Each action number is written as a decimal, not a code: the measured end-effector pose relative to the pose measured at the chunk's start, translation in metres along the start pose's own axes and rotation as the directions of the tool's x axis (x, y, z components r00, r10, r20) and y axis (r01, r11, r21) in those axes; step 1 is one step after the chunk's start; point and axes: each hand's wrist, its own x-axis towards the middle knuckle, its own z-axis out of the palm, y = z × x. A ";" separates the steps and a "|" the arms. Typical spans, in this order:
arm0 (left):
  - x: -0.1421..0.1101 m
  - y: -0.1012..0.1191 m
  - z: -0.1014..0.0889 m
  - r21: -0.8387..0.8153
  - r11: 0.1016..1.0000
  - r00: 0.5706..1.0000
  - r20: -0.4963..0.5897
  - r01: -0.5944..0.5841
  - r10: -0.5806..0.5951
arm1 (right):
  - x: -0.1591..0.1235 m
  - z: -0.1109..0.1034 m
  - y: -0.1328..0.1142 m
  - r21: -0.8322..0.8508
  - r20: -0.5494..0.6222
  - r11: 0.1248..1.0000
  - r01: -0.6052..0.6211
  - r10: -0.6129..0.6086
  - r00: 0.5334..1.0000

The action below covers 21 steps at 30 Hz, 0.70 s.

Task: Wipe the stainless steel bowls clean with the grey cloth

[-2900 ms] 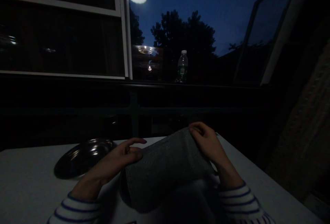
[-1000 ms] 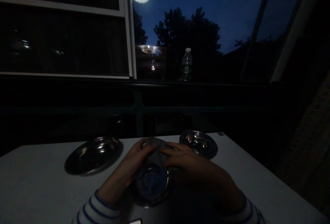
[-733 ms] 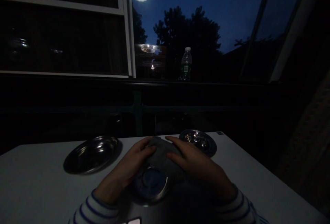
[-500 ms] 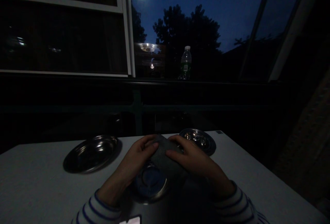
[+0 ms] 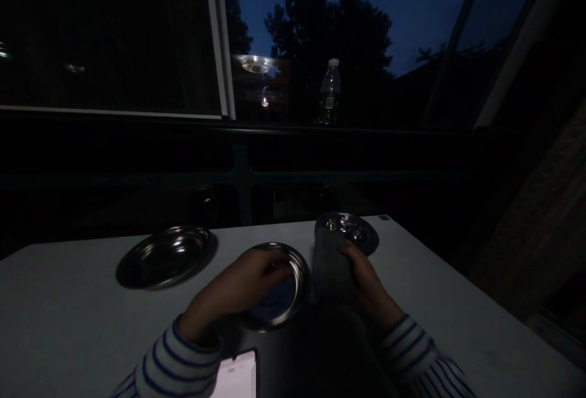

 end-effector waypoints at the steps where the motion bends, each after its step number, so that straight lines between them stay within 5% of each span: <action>1: -0.002 -0.001 0.004 0.126 0.992 0.995 0.100 -0.008 -0.005 | 0.001 -0.002 0.003 0.033 -0.020 0.999 -0.026 0.026 0.999; 4: -0.007 -0.005 0.016 0.378 0.926 0.956 0.269 0.006 -0.116 | 0.002 -0.005 0.003 0.112 -0.070 0.991 -0.080 0.088 0.994; 9: -0.010 -0.006 0.028 0.439 0.898 0.941 0.318 -0.036 -0.118 | 0.000 -0.005 -0.002 0.179 -0.109 0.978 -0.111 0.132 0.985; 15: -0.013 -0.007 0.031 0.457 0.886 0.965 0.259 -0.084 -0.042 | -0.001 -0.005 -0.002 0.206 -0.143 0.973 -0.108 0.139 0.980; 21: -0.015 -0.001 0.014 0.339 0.937 0.988 0.155 -0.079 0.027 | -0.002 -0.007 -0.002 0.188 -0.163 0.974 -0.124 0.156 0.974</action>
